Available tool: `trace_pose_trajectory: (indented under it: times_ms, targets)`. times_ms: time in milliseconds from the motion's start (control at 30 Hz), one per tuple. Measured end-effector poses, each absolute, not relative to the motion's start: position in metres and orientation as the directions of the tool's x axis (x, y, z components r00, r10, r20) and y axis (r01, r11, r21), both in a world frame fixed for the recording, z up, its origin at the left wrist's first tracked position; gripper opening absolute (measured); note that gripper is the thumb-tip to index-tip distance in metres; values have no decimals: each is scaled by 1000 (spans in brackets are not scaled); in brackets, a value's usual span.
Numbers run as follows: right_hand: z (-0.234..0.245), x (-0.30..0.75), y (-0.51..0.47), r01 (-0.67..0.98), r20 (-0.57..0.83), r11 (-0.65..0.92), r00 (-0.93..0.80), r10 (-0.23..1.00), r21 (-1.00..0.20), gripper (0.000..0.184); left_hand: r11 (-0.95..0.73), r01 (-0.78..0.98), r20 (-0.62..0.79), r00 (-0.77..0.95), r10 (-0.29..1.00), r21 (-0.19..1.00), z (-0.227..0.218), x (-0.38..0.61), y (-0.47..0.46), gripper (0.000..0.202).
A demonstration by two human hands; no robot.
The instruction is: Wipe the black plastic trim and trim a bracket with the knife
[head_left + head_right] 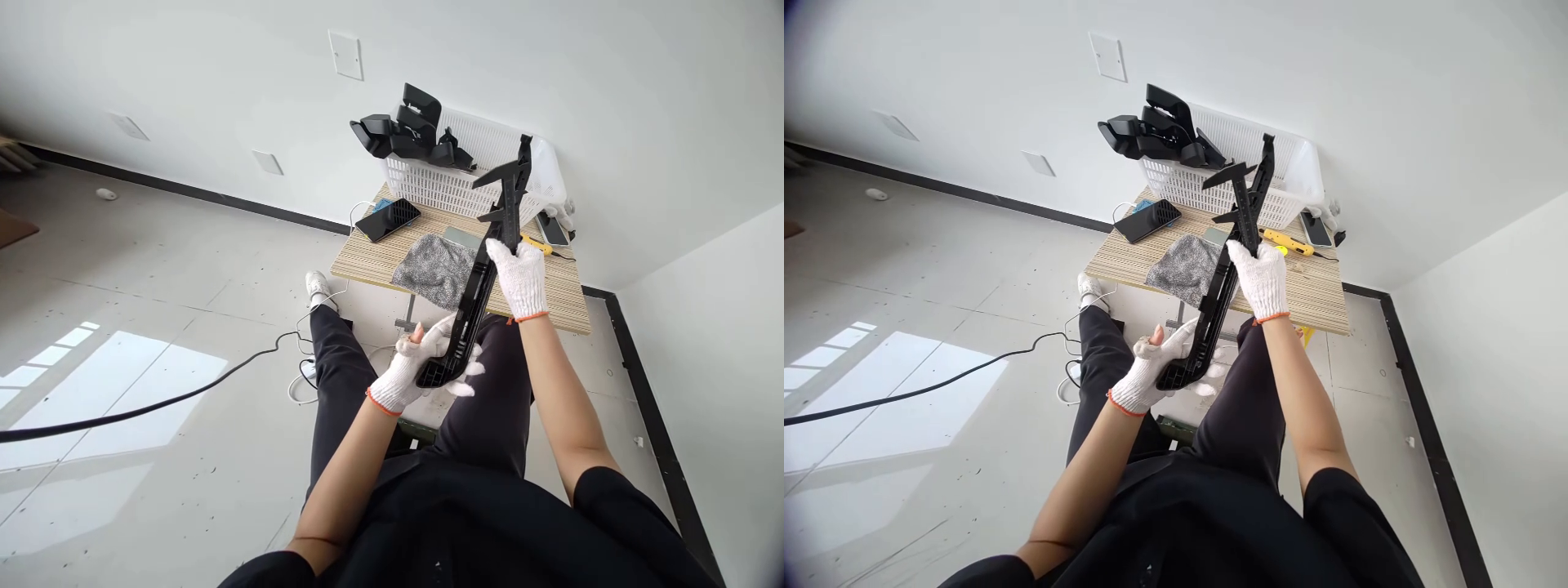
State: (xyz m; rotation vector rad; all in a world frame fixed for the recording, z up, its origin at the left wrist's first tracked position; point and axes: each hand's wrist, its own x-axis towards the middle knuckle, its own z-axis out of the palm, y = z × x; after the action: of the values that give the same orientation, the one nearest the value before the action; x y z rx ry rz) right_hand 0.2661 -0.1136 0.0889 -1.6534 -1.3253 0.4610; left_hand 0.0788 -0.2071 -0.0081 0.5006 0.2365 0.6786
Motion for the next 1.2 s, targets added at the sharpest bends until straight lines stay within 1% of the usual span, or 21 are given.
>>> trace_pose_trajectory:
  times_ms: [67, 133, 233, 333, 400, 467, 533, 600, 667, 733, 833, 933, 1067, 1133, 1200]
  targets:
    - [90, 269, -112, 605, 295, 31, 343, 892, -796, 45, 670, -567, -2, 763, 647, 479, -1, 78, -208, 105]
    - [85, 270, -110, 632, 308, 20, 349, 885, -774, 46, 632, -608, 12, 725, 688, 481, 2, 78, -209, 101]
    - [67, 271, -106, 632, 263, -34, 371, 890, -774, 46, 538, -633, -16, 640, 769, 557, -1, 83, -211, 102]
    - [48, 276, -102, 689, 165, -107, 316, 934, -717, 47, 498, -552, -90, 604, 792, 669, -10, 85, -213, 105]
    - [40, 282, -104, 772, 110, -126, 246, 963, -624, 49, 501, -463, -150, 607, 781, 732, -18, 83, -213, 106]
    - [39, 292, -107, 843, 84, -137, 210, 974, -520, 51, 498, -372, -209, 597, 775, 783, -25, 79, -213, 104]
    - [43, 302, -111, 898, 88, -156, 209, 974, -411, 54, 480, -305, -248, 566, 786, 823, -30, 74, -211, 98]
    - [48, 312, -115, 947, 103, -153, 189, 977, -284, 56, 462, -259, -274, 533, 801, 848, -33, 70, -208, 97]
    - [51, 318, -117, 981, 97, -127, 142, 985, -146, 57, 449, -199, -300, 506, 808, 871, -33, 67, -205, 98]
    - [51, 320, -119, 995, 59, -96, 98, 993, -31, 57, 435, -145, -321, 481, 816, 889, -32, 65, -204, 98]
    - [48, 319, -121, 994, 18, -72, 71, 997, 81, 58, 430, -147, -315, 483, 817, 891, -32, 65, -203, 97]
    - [46, 315, -121, 989, 30, -69, 66, 997, 130, 58, 426, -154, -306, 490, 816, 891, -34, 65, -203, 99]
    - [48, 310, -120, 991, 48, -69, 64, 997, 114, 57, 376, -64, -307, 461, 833, 925, -35, 62, -204, 101]
    - [50, 309, -119, 992, 58, -67, 61, 996, 105, 61, 358, -41, -300, 465, 833, 933, -33, 60, -205, 101]
    - [51, 308, -120, 990, 71, -74, 65, 995, 124, 69, 349, -43, -288, 474, 832, 936, -30, 59, -206, 99]
